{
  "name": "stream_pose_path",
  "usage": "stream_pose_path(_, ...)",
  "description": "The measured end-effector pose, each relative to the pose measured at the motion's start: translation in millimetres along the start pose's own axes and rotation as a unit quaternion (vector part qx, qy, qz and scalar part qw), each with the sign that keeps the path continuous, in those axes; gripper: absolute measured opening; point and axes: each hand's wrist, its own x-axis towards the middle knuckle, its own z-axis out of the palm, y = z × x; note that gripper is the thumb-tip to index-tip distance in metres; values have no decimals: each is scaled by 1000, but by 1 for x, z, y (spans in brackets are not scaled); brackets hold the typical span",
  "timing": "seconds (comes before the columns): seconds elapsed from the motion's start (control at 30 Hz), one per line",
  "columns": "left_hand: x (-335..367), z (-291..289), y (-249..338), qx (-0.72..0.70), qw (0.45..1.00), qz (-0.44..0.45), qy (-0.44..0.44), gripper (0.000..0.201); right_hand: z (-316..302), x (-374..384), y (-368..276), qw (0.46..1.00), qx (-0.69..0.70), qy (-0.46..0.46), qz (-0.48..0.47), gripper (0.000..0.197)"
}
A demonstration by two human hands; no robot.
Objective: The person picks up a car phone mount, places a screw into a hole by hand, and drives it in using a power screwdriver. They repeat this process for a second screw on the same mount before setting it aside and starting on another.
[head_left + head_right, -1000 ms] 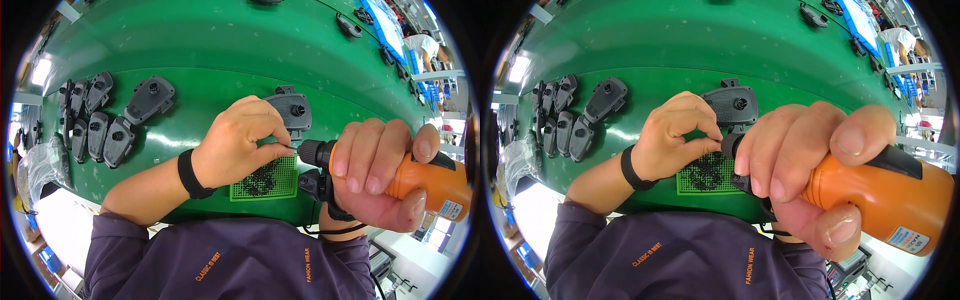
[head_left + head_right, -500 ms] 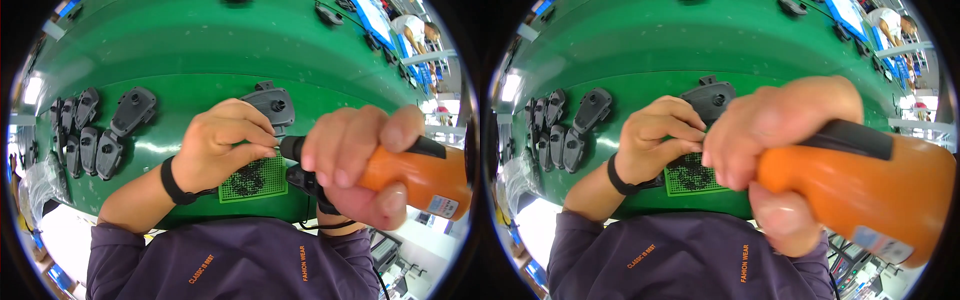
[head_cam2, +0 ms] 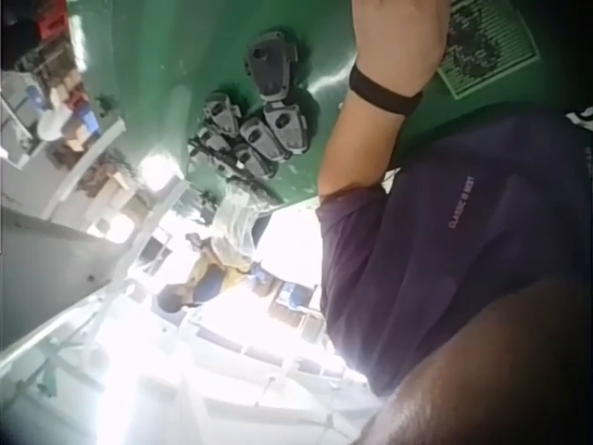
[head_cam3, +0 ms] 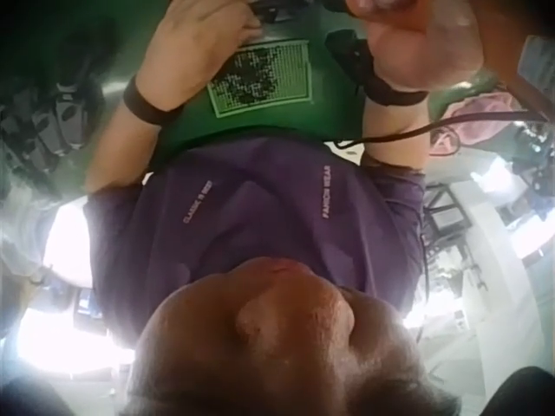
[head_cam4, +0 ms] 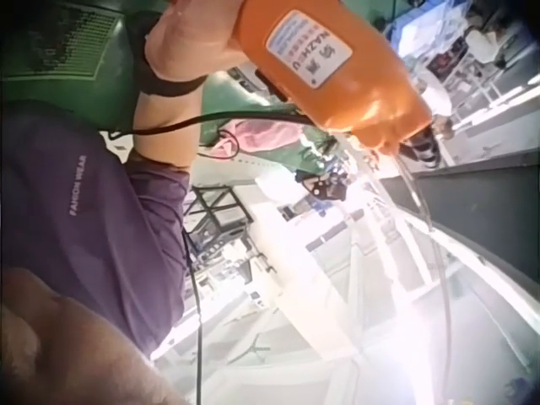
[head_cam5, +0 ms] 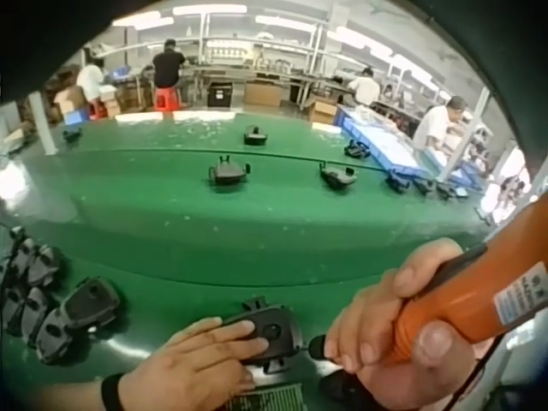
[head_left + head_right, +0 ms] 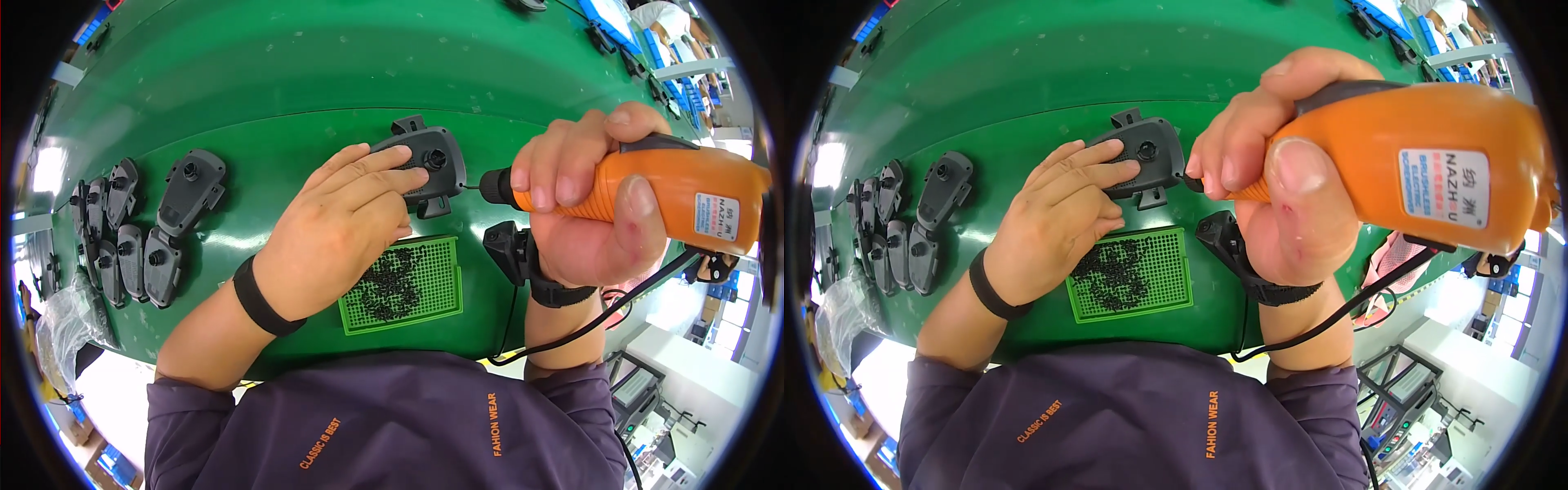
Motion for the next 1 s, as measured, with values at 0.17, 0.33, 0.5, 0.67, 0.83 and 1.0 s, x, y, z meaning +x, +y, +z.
stream_pose_path(0.17, 0, -1, 1, -13, 1000, -4, 0, 17, 3, -1, 3, 999, -22, 19, 17, 41)
stream_pose_path(0.33, -1, 0, 0, -6, 1000, -2, -1, 16, 6, 1, 3, 999, -29, 24, 17, 40)
stream_pose_path(0.5, -1, 2, -3, -4, 1000, 1, 0, 16, 6, 0, 5, 999, -31, 22, 24, 39)
stream_pose_path(0.67, -3, 4, -3, -14, 1000, -6, 7, 16, 5, 0, 6, 999, -42, 9, 20, 39)
stream_pose_path(0.83, -1, 2, -4, -16, 1000, -2, 6, 15, 7, 5, 1, 1000, -27, 7, 7, 40)
stream_pose_path(1.0, -3, 2, -3, -17, 1000, -1, 9, 14, 8, 1, 5, 999, -41, 5, 24, 41)
